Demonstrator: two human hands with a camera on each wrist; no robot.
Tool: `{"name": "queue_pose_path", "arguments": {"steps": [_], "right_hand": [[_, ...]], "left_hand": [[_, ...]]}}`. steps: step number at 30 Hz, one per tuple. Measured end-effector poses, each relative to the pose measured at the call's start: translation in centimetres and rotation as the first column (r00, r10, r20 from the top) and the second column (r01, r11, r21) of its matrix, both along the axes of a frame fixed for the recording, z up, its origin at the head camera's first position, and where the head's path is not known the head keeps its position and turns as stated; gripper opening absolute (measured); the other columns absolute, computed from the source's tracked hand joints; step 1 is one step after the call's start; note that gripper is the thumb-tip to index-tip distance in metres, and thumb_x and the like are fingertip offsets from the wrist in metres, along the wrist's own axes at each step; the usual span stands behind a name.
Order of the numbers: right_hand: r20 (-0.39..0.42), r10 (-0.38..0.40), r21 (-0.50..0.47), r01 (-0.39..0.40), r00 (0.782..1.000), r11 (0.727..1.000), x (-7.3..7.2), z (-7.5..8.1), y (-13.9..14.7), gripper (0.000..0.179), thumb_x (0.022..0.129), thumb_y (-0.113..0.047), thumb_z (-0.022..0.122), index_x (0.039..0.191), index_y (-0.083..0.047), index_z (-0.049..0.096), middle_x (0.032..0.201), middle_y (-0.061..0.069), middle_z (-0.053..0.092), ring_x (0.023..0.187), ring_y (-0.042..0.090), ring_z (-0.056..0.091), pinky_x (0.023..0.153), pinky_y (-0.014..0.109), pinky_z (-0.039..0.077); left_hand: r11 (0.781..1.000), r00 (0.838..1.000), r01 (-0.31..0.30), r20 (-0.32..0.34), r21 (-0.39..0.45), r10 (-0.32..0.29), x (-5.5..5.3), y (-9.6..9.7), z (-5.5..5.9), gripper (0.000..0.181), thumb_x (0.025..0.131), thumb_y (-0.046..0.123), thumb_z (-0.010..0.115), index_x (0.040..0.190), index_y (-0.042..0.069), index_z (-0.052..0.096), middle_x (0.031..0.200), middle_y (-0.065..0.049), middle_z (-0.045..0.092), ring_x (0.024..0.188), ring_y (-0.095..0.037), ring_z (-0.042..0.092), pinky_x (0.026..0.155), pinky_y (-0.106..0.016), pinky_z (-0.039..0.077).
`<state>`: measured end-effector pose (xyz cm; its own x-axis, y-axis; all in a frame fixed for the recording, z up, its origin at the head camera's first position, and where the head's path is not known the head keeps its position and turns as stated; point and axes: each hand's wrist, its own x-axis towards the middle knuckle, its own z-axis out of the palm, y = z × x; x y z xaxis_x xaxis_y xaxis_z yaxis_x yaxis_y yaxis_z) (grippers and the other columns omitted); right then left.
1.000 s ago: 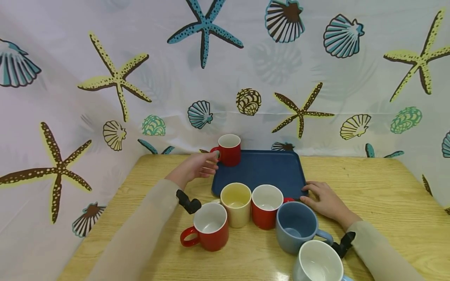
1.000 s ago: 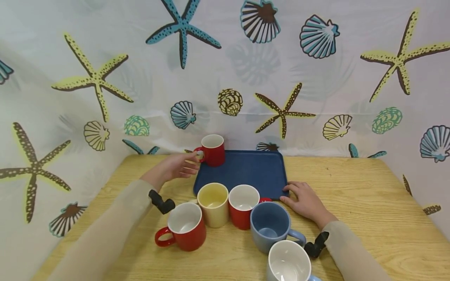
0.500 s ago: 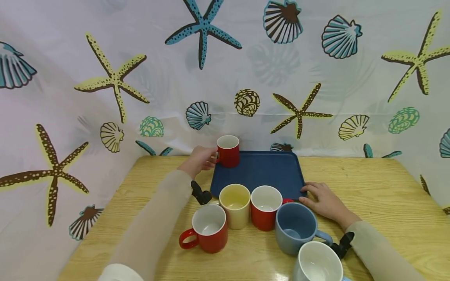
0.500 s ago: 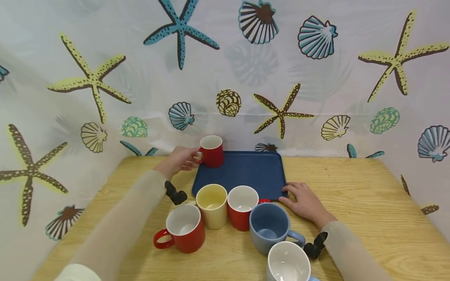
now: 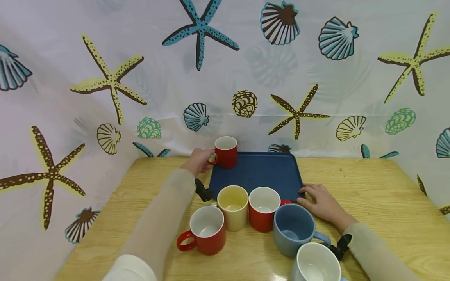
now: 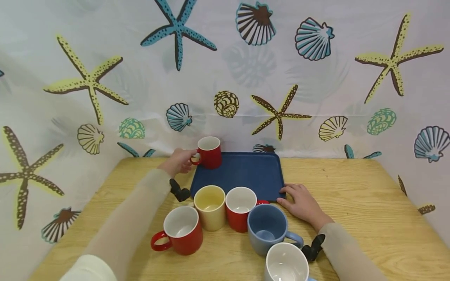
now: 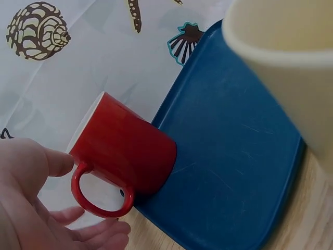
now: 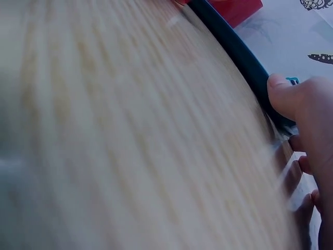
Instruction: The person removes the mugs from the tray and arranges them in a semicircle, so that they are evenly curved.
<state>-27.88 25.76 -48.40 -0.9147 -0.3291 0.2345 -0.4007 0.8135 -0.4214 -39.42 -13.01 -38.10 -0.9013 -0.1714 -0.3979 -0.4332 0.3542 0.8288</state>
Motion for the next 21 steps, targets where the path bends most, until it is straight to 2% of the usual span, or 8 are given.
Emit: {"name": "queue_pose_path", "arguments": {"steps": [4,6,11,14,17,21], "right_hand": [[-0.004,0.004,-0.017,-0.004,1.000,1.000,0.0,-0.1,0.0,0.044,0.089,-0.046,0.057,0.116,-0.011,0.061,0.132,0.018,0.049,0.120,0.038,0.039,0.094,0.058,0.035],[0.000,0.003,-0.019,-0.003,1.000,1.000,0.0,-0.1,-0.1,0.044,0.089,-0.046,0.057,0.116,-0.011,0.061,0.132,0.018,0.048,0.120,0.038,0.039,0.094,0.058,0.035],[0.008,0.003,-0.020,-0.003,1.000,1.000,0.2,0.0,-0.1,0.044,0.089,-0.046,0.057,0.116,-0.011,0.061,0.132,0.019,0.048,0.120,0.039,0.040,0.094,0.058,0.035],[0.007,0.000,-0.023,0.000,1.000,1.000,0.3,0.1,-0.1,0.043,0.089,-0.044,0.058,0.116,-0.010,0.061,0.132,0.019,0.048,0.119,0.039,0.040,0.094,0.058,0.036],[0.004,-0.001,-0.022,0.001,1.000,1.000,0.3,0.2,-0.1,0.042,0.089,-0.043,0.059,0.115,-0.010,0.061,0.132,0.019,0.049,0.119,0.039,0.040,0.094,0.058,0.036],[0.000,0.002,-0.023,-0.002,1.000,1.000,0.3,0.1,-0.1,0.042,0.089,-0.043,0.059,0.115,-0.010,0.061,0.131,0.019,0.049,0.119,0.039,0.040,0.094,0.057,0.036]], "left_hand": [[1.000,0.999,0.002,0.039,-0.006,-0.002,-0.8,0.0,-0.5,0.064,0.093,0.041,0.051,0.141,0.003,0.030,0.137,-0.020,0.040,0.119,-0.038,0.045,0.090,-0.047,0.046],[1.000,0.998,-0.002,0.057,0.020,0.000,-1.2,-0.1,-0.9,0.066,0.093,0.045,0.049,0.142,0.005,0.030,0.136,-0.020,0.040,0.118,-0.038,0.046,0.090,-0.048,0.046],[0.996,0.996,-0.014,0.093,0.084,0.006,-1.4,-0.3,-1.9,0.063,0.093,0.053,0.044,0.137,0.009,0.036,0.120,-0.020,0.050,0.096,-0.032,0.056,0.080,-0.039,0.052],[0.995,0.997,0.003,0.081,0.105,-0.012,-1.2,-0.5,-2.0,0.062,0.093,0.054,0.043,0.134,0.008,0.041,0.115,-0.020,0.053,0.089,-0.029,0.056,0.075,-0.036,0.052],[0.993,0.997,0.018,0.068,0.120,-0.027,-1.0,-0.5,-1.8,0.061,0.093,0.053,0.044,0.132,0.007,0.042,0.114,-0.021,0.054,0.087,-0.028,0.056,0.077,-0.036,0.050],[0.997,0.999,0.020,0.041,0.072,-0.023,-1.3,-0.2,-1.8,0.060,0.094,0.051,0.044,0.133,0.006,0.038,0.109,-0.020,0.054,0.078,-0.027,0.056,0.080,-0.038,0.050]]}}
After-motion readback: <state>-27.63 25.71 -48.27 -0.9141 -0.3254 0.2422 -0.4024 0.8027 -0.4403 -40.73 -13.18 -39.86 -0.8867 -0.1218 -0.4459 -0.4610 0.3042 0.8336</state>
